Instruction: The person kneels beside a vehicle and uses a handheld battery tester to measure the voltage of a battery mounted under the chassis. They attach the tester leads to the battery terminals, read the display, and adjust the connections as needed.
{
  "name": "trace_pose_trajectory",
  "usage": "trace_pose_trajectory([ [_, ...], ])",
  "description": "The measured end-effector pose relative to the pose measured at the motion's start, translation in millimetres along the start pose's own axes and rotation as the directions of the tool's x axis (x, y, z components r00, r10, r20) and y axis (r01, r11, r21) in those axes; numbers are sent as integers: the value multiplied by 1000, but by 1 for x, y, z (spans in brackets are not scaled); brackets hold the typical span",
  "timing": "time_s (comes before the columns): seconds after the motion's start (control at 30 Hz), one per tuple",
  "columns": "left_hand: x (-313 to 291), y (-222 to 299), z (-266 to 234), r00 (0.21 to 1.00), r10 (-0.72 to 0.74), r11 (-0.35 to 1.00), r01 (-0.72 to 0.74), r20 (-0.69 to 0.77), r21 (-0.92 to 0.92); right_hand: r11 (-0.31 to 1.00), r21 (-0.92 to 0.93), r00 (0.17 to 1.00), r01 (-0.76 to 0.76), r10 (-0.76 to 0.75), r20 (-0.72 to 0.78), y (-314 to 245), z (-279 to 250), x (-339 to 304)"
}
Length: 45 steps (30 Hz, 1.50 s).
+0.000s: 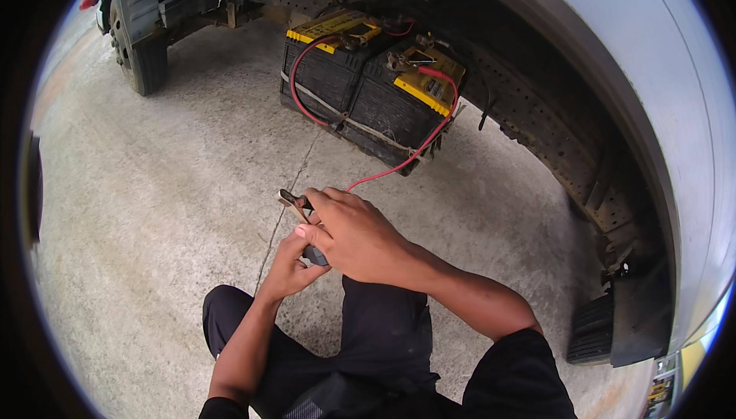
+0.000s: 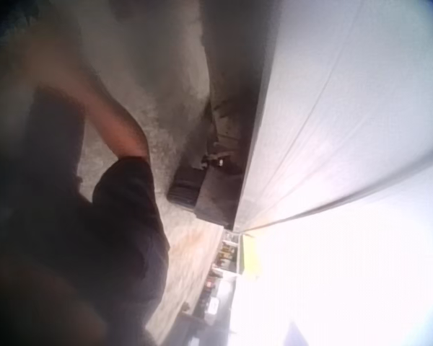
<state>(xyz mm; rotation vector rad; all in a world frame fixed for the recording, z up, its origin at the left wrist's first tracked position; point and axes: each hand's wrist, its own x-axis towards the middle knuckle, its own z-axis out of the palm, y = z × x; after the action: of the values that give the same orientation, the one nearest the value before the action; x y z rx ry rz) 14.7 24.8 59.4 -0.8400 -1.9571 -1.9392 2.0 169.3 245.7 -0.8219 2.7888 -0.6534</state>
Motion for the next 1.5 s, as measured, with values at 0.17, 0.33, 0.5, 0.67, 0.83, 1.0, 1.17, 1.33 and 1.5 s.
trace_pose_trajectory([
  [0.17, -15, -11, 0, 939, -308, 632, 83, -151, -771, 983, -173, 862, -66, -31, -507, 18, -104, -21],
  [0.33, 21, 27, 13, 851, -482, 258, -88, -208, -962, 724, -627, 796, -288, -183, -577, 139, -221, 42],
  [0.5, 60, 30, 22, 892, -422, 437, 42, -164, -898, 215, -942, 850, -257, -415, -326, 270, -280, 159],
  [0.67, 67, 45, 26, 899, -401, 587, 104, -178, -803, 272, -939, 857, -211, -411, -312, 269, -284, 226],
  [0.83, 85, 55, 35, 912, -361, 647, 93, -196, -757, 302, -933, 836, -195, -447, -319, 275, -285, 249],
  [1.0, 98, 68, 37, 917, -341, 647, 70, -206, -759, 334, -928, 809, -167, -492, -323, 281, -281, 265],
  [1.17, 102, 78, 39, 900, -398, 652, 139, -179, -745, 380, -918, 776, -116, -543, -323, 289, -280, 275],
  [1.33, 112, 77, 39, 900, -396, 713, 175, -183, -679, 429, -899, 681, -85, -633, -367, 307, -271, 275],
  [1.5, 125, 80, 32, 886, -416, 760, 216, -203, -613, 865, -500, 241, 42, -495, -835, 337, -234, 244],
])
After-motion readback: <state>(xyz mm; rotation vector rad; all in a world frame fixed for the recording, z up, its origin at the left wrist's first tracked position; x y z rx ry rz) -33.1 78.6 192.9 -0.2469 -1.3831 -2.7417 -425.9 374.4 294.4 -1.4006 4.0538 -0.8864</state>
